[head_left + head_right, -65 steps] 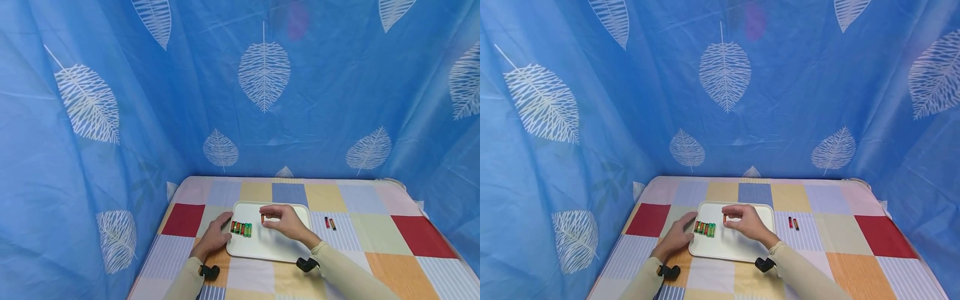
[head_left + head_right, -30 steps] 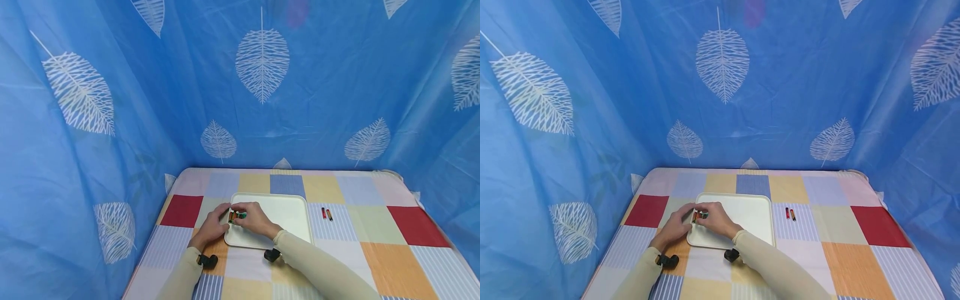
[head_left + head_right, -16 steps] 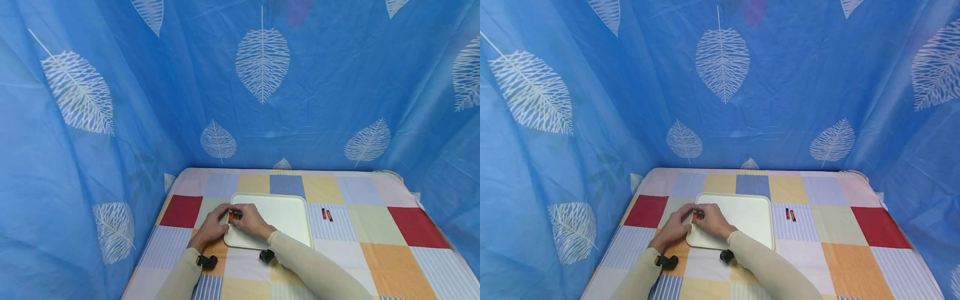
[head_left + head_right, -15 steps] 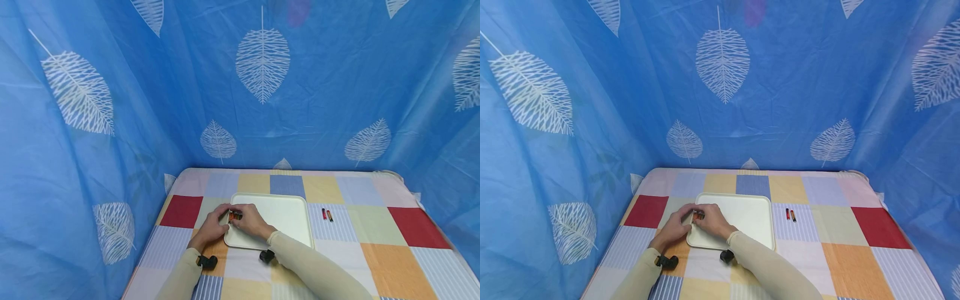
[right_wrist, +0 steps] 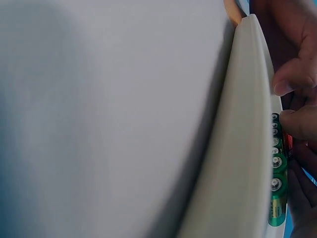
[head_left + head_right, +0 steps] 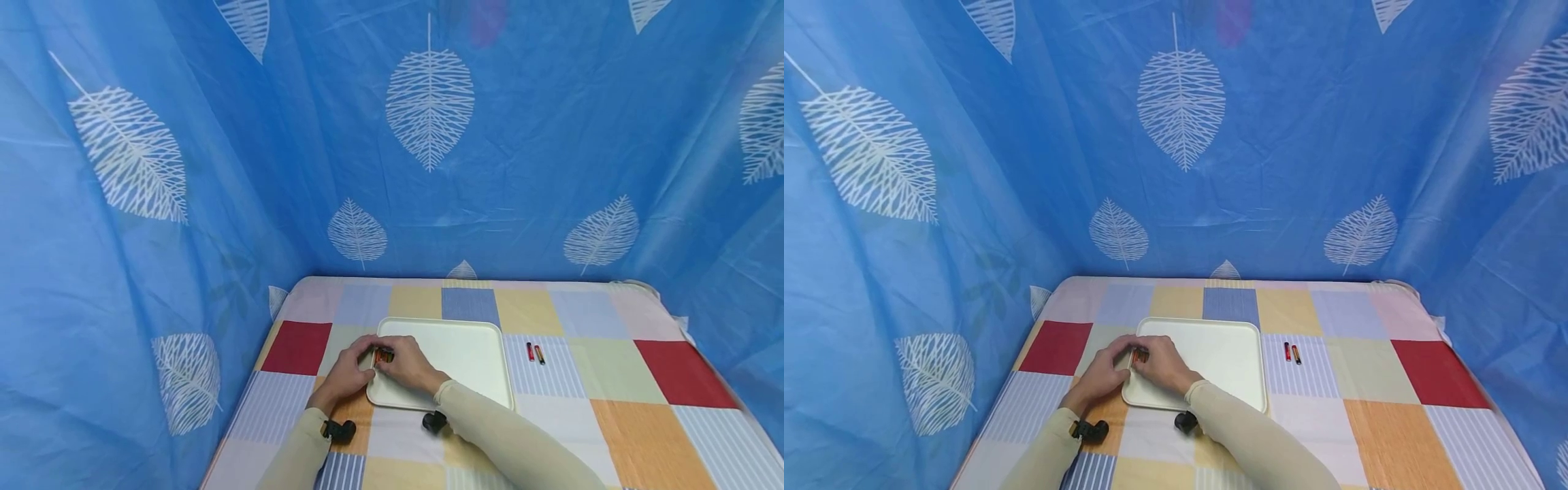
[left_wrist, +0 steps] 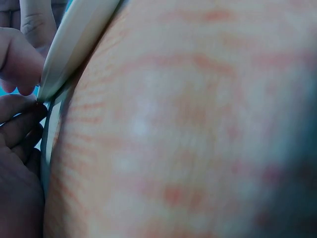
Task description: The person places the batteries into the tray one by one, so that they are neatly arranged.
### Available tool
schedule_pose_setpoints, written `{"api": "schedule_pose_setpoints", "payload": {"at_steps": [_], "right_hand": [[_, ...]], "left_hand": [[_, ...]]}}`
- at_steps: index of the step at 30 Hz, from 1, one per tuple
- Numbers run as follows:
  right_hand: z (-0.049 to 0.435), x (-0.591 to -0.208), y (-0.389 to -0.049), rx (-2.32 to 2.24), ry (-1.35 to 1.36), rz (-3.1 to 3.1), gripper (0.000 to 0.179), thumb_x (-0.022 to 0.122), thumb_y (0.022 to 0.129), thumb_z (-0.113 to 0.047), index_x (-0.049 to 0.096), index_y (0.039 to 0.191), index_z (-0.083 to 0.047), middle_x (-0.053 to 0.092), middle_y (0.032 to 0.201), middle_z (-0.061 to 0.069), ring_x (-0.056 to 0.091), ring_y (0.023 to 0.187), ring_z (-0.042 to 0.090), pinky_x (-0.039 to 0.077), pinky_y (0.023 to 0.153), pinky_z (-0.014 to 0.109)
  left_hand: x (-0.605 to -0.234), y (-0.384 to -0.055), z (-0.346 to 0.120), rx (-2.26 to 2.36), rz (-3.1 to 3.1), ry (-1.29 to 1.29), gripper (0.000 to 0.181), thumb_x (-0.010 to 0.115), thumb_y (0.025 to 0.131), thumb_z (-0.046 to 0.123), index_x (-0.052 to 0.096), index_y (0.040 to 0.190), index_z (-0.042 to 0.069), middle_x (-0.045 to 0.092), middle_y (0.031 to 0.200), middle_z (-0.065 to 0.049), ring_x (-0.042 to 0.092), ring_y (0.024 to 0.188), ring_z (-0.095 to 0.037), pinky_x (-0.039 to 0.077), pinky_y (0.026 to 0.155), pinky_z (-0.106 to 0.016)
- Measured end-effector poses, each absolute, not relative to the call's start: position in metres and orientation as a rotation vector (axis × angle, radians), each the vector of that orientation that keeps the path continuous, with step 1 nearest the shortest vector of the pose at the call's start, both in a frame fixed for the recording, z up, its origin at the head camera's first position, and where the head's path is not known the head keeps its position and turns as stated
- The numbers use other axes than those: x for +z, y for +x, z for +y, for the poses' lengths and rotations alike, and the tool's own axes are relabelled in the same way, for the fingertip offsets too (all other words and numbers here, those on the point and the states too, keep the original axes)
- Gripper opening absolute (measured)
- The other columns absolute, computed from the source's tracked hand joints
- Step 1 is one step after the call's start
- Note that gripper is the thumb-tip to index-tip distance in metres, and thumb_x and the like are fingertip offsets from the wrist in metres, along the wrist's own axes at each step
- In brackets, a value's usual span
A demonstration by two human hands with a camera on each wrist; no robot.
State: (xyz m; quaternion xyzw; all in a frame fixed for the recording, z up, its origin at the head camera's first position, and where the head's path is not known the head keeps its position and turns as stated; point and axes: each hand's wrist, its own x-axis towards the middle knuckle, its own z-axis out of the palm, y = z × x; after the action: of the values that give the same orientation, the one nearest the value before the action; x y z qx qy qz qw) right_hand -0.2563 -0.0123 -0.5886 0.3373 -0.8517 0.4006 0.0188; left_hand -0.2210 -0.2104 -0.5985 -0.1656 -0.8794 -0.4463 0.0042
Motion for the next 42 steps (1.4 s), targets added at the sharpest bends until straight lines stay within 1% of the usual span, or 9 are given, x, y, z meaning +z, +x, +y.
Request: {"api": "schedule_pose_setpoints", "payload": {"at_steps": [5, 8, 11, 14, 20, 25, 30, 37, 42], "right_hand": [[-0.010, -0.588, -0.256, 1.260, 1.053, -2.633, 0.048, 0.086, 0.091, -0.009, 0.076, 0.137, -0.006, 0.078, 0.135, 0.010, 0.074, 0.127, 0.025, 0.059, 0.110, 0.042], [-0.006, -0.587, -0.256, 1.296, 1.048, -2.623, 0.048, 0.087, 0.090, -0.009, 0.076, 0.137, -0.006, 0.079, 0.134, 0.010, 0.075, 0.123, 0.024, 0.060, 0.107, 0.042], [0.002, -0.585, -0.256, 1.342, 1.031, -2.633, 0.048, 0.087, 0.091, -0.010, 0.075, 0.137, -0.004, 0.079, 0.133, 0.010, 0.077, 0.121, 0.026, 0.062, 0.104, 0.042], [0.011, -0.580, -0.257, 1.390, 1.005, -2.661, 0.048, 0.087, 0.092, -0.013, 0.075, 0.138, -0.003, 0.078, 0.135, 0.010, 0.077, 0.120, 0.028, 0.062, 0.103, 0.044], [0.034, -0.574, -0.258, 1.461, 1.004, -2.649, 0.048, 0.087, 0.091, -0.011, 0.075, 0.137, 0.000, 0.078, 0.135, 0.012, 0.077, 0.119, 0.032, 0.062, 0.104, 0.045], [0.054, -0.572, -0.256, 1.543, 0.997, -2.623, 0.047, 0.087, 0.091, -0.010, 0.074, 0.135, 0.003, 0.077, 0.135, 0.016, 0.076, 0.123, 0.033, 0.061, 0.107, 0.042], [0.076, -0.571, -0.256, 1.580, 0.946, -2.631, 0.048, 0.087, 0.092, -0.013, 0.075, 0.135, 0.002, 0.078, 0.135, 0.015, 0.076, 0.123, 0.032, 0.061, 0.107, 0.038], [0.108, -0.567, -0.254, 1.573, 0.901, -2.642, 0.049, 0.088, 0.093, -0.018, 0.075, 0.136, -0.001, 0.079, 0.132, 0.012, 0.077, 0.119, 0.036, 0.061, 0.105, 0.042], [0.130, -0.567, -0.247, 1.610, 0.906, -2.615, 0.048, 0.088, 0.092, -0.015, 0.075, 0.133, 0.003, 0.079, 0.129, 0.020, 0.077, 0.117, 0.042, 0.062, 0.103, 0.042]], "left_hand": [[-0.599, -0.221, -0.211, -1.377, -2.744, -0.520, 0.073, 0.069, 0.082, -0.007, 0.062, 0.152, 0.009, 0.059, 0.160, -0.017, 0.052, 0.152, -0.039, 0.040, 0.126, -0.061], [-0.599, -0.222, -0.210, -1.381, -2.754, -0.497, 0.074, 0.069, 0.082, -0.006, 0.061, 0.154, 0.009, 0.059, 0.160, -0.017, 0.052, 0.152, -0.039, 0.039, 0.127, -0.061], [-0.601, -0.222, -0.209, -1.390, -2.777, -0.465, 0.076, 0.070, 0.083, -0.004, 0.058, 0.157, 0.006, 0.057, 0.161, -0.018, 0.051, 0.153, -0.039, 0.038, 0.127, -0.062], [-0.603, -0.222, -0.209, -1.393, -2.793, -0.446, 0.077, 0.071, 0.084, -0.003, 0.055, 0.159, 0.003, 0.055, 0.163, -0.020, 0.050, 0.154, -0.040, 0.037, 0.128, -0.064], [-0.601, -0.221, -0.207, -1.422, -2.808, -0.416, 0.078, 0.071, 0.085, 0.000, 0.052, 0.161, 0.001, 0.051, 0.166, -0.022, 0.045, 0.157, -0.044, 0.033, 0.129, -0.066], [-0.598, -0.219, -0.206, -1.429, -2.825, -0.395, 0.079, 0.071, 0.084, 0.000, 0.051, 0.161, 0.000, 0.050, 0.167, -0.022, 0.042, 0.159, -0.044, 0.031, 0.130, -0.065], [-0.597, -0.220, -0.206, -1.434, -2.821, -0.384, 0.080, 0.071, 0.083, -0.002, 0.052, 0.160, -0.001, 0.051, 0.166, -0.022, 0.043, 0.159, -0.043, 0.033, 0.130, -0.064], [-0.599, -0.224, -0.207, -1.430, -2.805, -0.413, 0.080, 0.071, 0.083, -0.003, 0.052, 0.160, -0.001, 0.050, 0.166, -0.022, 0.043, 0.159, -0.042, 0.033, 0.130, -0.065], [-0.603, -0.219, -0.206, -1.408, -2.817, -0.401, 0.079, 0.071, 0.083, -0.001, 0.052, 0.160, 0.000, 0.050, 0.167, -0.024, 0.042, 0.159, -0.045, 0.033, 0.129, -0.066]]}}
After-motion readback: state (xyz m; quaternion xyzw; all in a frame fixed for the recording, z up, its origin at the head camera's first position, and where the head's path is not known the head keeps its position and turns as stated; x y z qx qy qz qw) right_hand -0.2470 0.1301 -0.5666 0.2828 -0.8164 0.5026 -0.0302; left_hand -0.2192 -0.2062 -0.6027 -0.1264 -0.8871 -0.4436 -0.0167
